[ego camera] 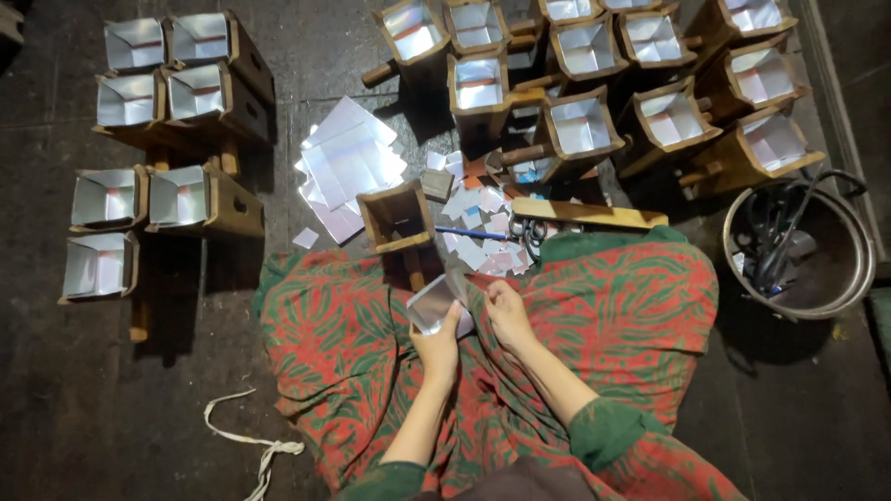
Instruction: The person is assembling wooden lanterns by manually inserting small reflective metal sheets into the inner sides of wooden frames. They pick up the sheets one at a time and fit them into the slots of several frames spread across the floor.
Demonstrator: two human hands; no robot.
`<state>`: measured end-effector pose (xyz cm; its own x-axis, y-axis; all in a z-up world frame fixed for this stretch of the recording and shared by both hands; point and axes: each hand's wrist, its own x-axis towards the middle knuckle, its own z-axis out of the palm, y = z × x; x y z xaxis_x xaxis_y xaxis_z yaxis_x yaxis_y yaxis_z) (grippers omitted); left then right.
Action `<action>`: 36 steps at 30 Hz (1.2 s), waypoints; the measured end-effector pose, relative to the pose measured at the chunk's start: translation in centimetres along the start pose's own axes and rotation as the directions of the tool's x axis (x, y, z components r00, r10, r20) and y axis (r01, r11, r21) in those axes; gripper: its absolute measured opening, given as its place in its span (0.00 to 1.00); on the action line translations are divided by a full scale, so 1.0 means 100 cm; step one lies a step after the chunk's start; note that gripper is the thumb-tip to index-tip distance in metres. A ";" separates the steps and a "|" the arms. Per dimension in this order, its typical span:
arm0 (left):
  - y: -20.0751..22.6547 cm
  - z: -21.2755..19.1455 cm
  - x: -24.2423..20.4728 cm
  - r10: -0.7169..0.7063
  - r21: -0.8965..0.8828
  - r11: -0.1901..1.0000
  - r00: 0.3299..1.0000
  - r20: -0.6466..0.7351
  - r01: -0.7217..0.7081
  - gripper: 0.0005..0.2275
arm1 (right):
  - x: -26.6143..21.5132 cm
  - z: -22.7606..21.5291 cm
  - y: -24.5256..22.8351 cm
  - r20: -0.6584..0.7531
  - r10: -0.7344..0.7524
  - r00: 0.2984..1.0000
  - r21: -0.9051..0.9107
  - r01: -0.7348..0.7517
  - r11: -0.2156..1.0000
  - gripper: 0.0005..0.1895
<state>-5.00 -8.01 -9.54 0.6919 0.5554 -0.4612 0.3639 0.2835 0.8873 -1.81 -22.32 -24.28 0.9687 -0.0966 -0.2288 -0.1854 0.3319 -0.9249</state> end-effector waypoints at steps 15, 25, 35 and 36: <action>-0.006 -0.013 0.001 -0.124 0.050 0.991 0.992 0.002 0.124 0.31 | -0.049 0.030 -0.060 -0.133 0.076 0.988 -0.128 -0.093 0.987 0.09; -0.008 -0.011 0.013 -0.240 0.088 0.966 0.970 -0.047 0.244 0.37 | -0.040 0.043 -0.077 -0.171 0.190 0.967 -0.276 -0.232 0.933 0.12; 0.005 -0.015 0.017 -0.175 -0.095 0.979 0.982 0.064 0.181 0.29 | -0.034 0.028 -0.136 -0.250 0.283 0.926 0.116 -0.262 0.958 0.04; 0.012 -0.014 0.015 -0.178 -0.134 0.973 0.981 0.077 0.187 0.28 | -0.032 0.026 -0.144 -0.205 0.358 0.911 0.165 -0.328 0.930 0.08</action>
<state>-4.40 -5.75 -9.15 0.6618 0.4342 -0.6111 0.4000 0.4848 0.7778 -1.83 -24.33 -9.43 0.7823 -0.1614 -0.6016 -0.4630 0.4953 -0.7350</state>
